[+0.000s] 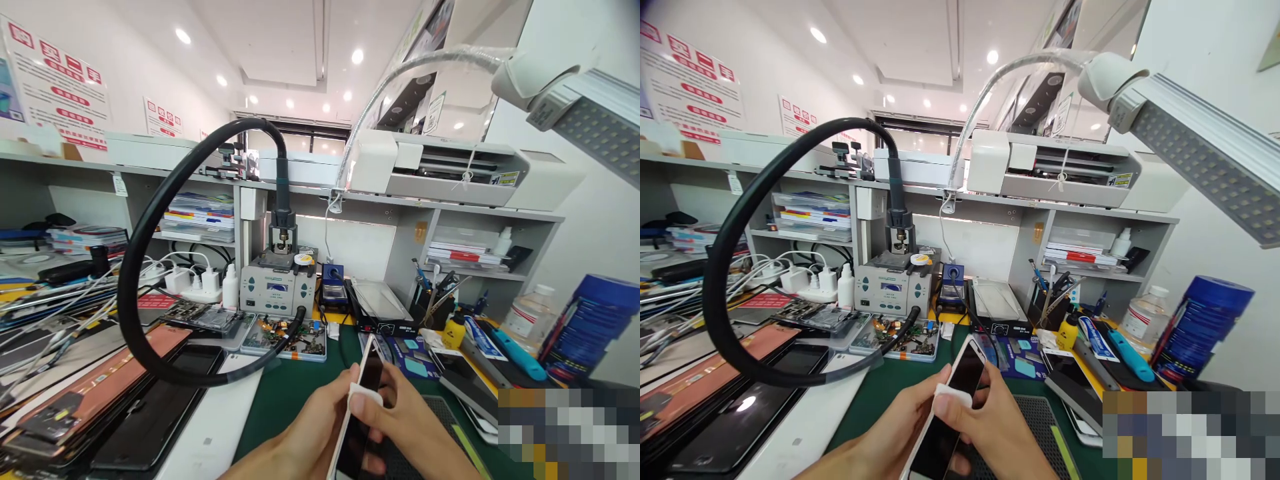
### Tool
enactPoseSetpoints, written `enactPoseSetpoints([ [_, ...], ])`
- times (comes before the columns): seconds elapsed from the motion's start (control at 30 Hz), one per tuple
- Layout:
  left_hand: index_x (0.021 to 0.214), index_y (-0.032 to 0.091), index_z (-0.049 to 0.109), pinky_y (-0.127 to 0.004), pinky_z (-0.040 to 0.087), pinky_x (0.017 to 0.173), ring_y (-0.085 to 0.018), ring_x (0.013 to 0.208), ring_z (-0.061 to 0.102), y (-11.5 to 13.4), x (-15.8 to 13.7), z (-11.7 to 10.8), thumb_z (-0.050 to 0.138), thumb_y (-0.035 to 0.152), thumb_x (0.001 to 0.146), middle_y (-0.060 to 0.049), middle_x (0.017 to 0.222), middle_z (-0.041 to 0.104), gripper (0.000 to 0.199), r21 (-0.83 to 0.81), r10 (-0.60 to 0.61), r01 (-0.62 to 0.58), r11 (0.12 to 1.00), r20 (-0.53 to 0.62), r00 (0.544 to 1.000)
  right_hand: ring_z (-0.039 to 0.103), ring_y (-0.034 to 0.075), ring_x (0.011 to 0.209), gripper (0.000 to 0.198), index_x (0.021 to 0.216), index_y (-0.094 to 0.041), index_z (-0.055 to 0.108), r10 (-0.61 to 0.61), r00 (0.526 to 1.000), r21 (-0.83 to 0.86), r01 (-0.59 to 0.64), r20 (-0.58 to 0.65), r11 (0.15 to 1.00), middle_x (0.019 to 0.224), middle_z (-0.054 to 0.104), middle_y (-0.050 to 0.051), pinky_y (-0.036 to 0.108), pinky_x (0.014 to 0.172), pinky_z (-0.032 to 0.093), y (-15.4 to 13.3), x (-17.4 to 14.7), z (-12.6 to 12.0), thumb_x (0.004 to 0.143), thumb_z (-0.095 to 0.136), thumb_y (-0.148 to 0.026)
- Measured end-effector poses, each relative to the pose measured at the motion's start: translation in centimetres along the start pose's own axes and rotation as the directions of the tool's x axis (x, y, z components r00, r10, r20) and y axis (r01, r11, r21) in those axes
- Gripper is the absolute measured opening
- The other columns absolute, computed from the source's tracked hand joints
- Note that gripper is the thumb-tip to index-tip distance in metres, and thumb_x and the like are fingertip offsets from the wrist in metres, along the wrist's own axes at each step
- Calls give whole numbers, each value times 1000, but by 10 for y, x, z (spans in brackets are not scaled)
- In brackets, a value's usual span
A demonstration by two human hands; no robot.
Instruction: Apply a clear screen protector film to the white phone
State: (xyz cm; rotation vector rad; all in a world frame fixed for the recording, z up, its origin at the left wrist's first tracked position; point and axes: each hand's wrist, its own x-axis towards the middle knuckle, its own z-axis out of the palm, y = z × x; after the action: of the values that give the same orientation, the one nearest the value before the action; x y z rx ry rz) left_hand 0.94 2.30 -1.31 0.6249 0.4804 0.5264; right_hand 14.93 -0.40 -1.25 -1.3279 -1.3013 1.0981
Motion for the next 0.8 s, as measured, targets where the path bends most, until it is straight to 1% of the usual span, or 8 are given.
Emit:
enactPoseSetpoints([
  [0.1, 90, 11, 67, -21, 47, 54, -14, 57, 59, 3, -4, 7, 46, 53, 96, -5, 69, 61, 47, -97, 79, -88, 991, -87, 993, 63, 24, 85, 91, 122, -20, 55, -83, 996, 21, 82, 41, 996, 102, 66, 9, 34, 71, 54, 4, -4, 7, 53, 83, -70],
  [0.2, 76, 10, 64, -23, 47, 57, -12, 53, 55, 6, -6, 12, 46, 51, 97, -4, 64, 59, 50, -143, 106, -133, 981, -182, 978, 62, 30, 101, 100, 131, -19, 50, -92, 983, 41, 87, 157, 995, 114, 63, 13, 38, 80, 54, 10, -8, 10, 51, 86, -68],
  [0.23, 74, 10, 63, -24, 47, 58, -12, 52, 54, 7, -6, 13, 45, 53, 97, -4, 63, 58, 52, -151, 106, -136, 979, -191, 976, 61, 32, 106, 102, 134, -20, 49, -94, 980, 28, 91, 176, 995, 118, 62, 14, 39, 84, 54, 11, -9, 9, 51, 87, -66],
  [0.3, 72, 11, 63, -25, 48, 61, -13, 51, 55, 9, -6, 12, 43, 57, 96, -5, 63, 60, 55, -169, 102, -131, 977, -170, 980, 59, 34, 112, 105, 138, -21, 47, -102, 977, -17, 107, 186, 994, 125, 60, 15, 40, 89, 52, 12, -11, 8, 51, 89, -62],
  [0.4, 74, 11, 64, -27, 49, 64, -17, 58, 62, 10, -6, 10, 41, 60, 96, -9, 69, 66, 59, -175, 106, -127, 976, -125, 987, 59, 33, 112, 111, 145, -22, 40, -86, 979, -60, 99, 187, 993, 128, 58, 16, 40, 90, 51, 9, -13, 5, 52, 91, -57],
  [0.57, 88, 9, 68, -32, 53, 71, -23, 71, 69, 9, -6, 8, 40, 64, 94, -14, 79, 72, 62, -184, 115, -147, 972, -174, 978, 60, 32, 108, 123, 151, -24, 30, -60, 987, -98, 75, 146, 992, 126, 59, 15, 39, 87, 51, 6, -14, 7, 51, 92, -57],
  [0.7, 94, 9, 69, -34, 55, 73, -25, 73, 70, 11, -8, 7, 43, 67, 92, -14, 82, 73, 63, -211, 114, -147, 966, -163, 980, 61, 30, 101, 121, 153, -26, 26, -53, 988, -141, 73, 142, 987, 119, 61, 12, 38, 84, 51, 11, -12, 5, 54, 90, -57],
  [0.8, 95, 8, 70, -36, 55, 74, -26, 74, 71, 13, -10, 6, 45, 69, 90, -15, 82, 73, 65, -222, 119, -154, 963, -162, 980, 61, 29, 99, 114, 152, -26, 25, -71, 980, -121, 95, 187, 988, 117, 60, 10, 37, 83, 51, 15, -9, 4, 61, 87, -54],
])
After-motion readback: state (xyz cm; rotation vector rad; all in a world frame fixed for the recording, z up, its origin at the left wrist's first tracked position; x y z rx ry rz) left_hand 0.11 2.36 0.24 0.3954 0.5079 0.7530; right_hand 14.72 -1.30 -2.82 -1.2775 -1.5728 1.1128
